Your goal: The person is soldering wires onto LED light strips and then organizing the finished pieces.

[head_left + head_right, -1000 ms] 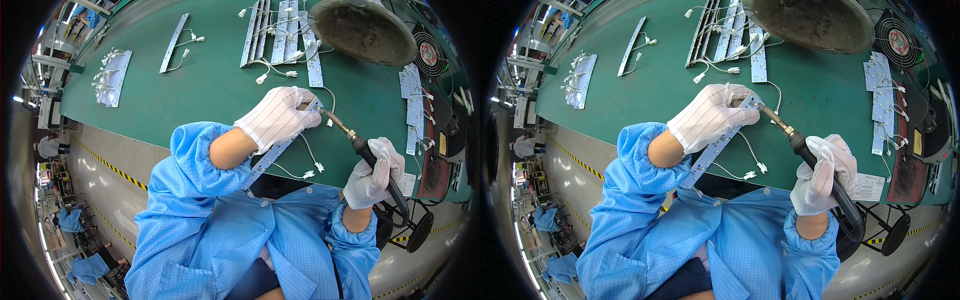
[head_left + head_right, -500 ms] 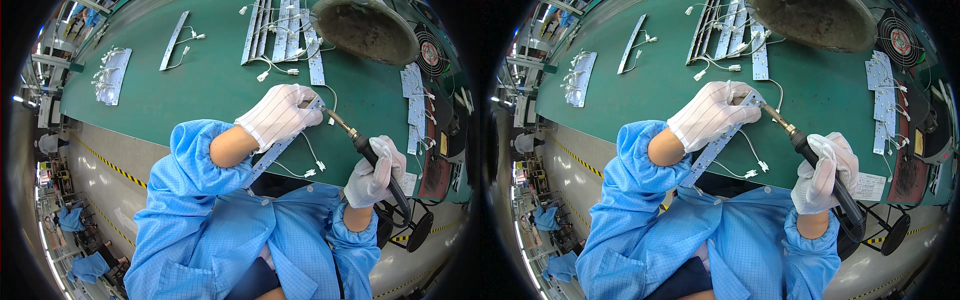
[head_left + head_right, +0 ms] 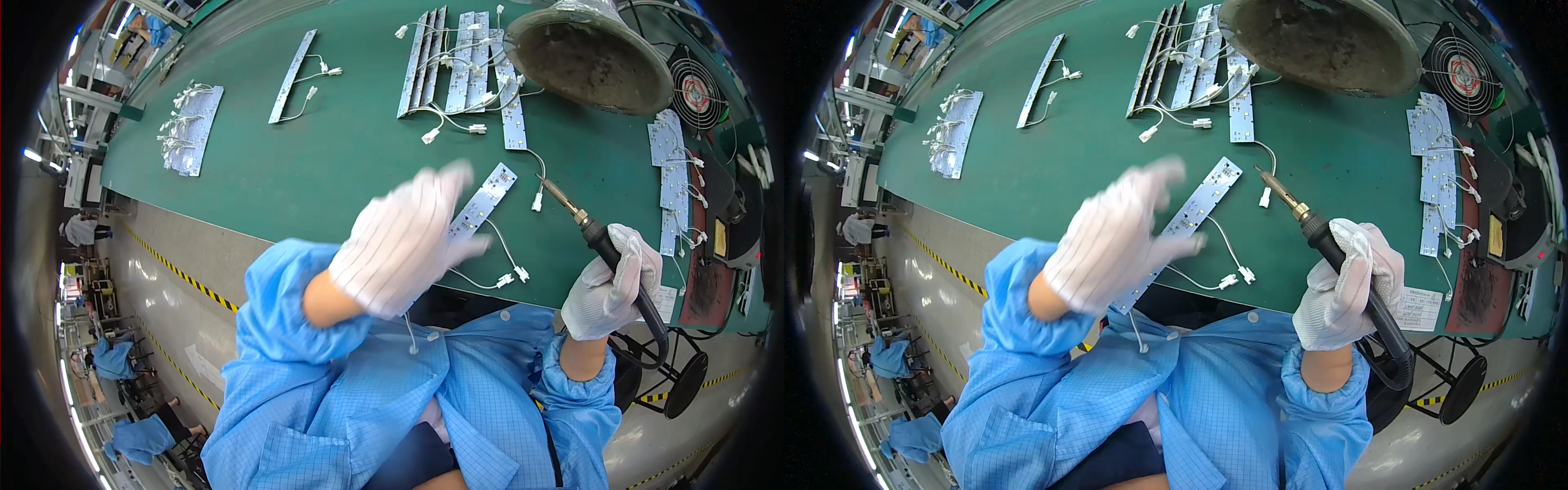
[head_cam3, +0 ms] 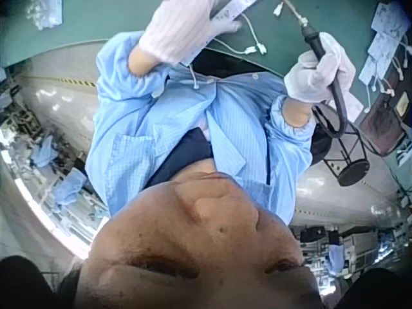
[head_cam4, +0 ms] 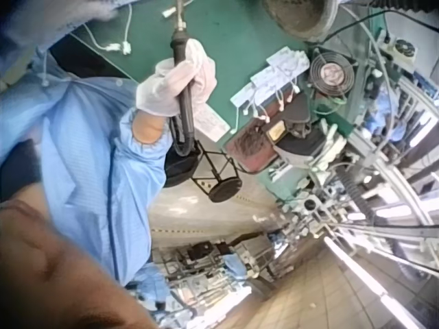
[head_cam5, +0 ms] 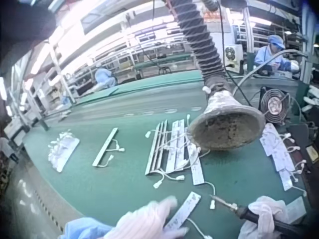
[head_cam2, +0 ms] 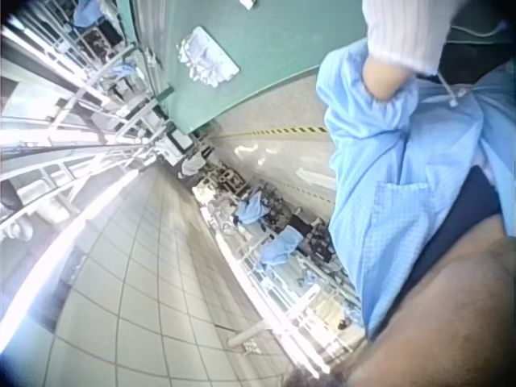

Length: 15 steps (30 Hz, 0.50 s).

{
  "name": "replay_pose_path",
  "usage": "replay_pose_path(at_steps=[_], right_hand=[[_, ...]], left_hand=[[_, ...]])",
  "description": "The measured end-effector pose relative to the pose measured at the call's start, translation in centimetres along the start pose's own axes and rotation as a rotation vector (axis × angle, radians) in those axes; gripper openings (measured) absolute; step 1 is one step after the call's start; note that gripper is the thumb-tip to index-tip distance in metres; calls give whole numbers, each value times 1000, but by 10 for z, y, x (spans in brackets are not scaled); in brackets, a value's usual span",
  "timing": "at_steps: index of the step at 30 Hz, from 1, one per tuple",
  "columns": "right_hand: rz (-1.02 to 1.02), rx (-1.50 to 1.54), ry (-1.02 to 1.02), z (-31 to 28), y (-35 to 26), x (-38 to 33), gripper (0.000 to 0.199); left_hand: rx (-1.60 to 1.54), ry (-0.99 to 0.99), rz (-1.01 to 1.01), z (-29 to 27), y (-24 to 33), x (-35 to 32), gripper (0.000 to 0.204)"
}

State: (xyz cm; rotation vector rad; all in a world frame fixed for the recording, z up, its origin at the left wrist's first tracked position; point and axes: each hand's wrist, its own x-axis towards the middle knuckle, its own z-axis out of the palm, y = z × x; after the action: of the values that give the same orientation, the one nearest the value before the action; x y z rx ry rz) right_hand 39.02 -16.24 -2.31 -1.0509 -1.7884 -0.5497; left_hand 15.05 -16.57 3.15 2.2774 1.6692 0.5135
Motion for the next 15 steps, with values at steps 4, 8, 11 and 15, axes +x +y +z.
replay_pose_path(at_steps=[4, 8, 11, 15], right_hand=[[407, 561, -131, -5, -15, -1, 28], [63, -17, -11, -6, -6, 3, 30], [44, -48, 35, -5, -4, -1, 36], [85, 89, 0, -1, -7, -6, 36]], left_hand=[[225, -281, -94, -16, 3, -30, 42], [-302, -404, -167, -67, -24, -15, 43], [-244, 165, -322, -94, -63, -3, 37], [77, 533, -509, -105, -195, 38, 37]])
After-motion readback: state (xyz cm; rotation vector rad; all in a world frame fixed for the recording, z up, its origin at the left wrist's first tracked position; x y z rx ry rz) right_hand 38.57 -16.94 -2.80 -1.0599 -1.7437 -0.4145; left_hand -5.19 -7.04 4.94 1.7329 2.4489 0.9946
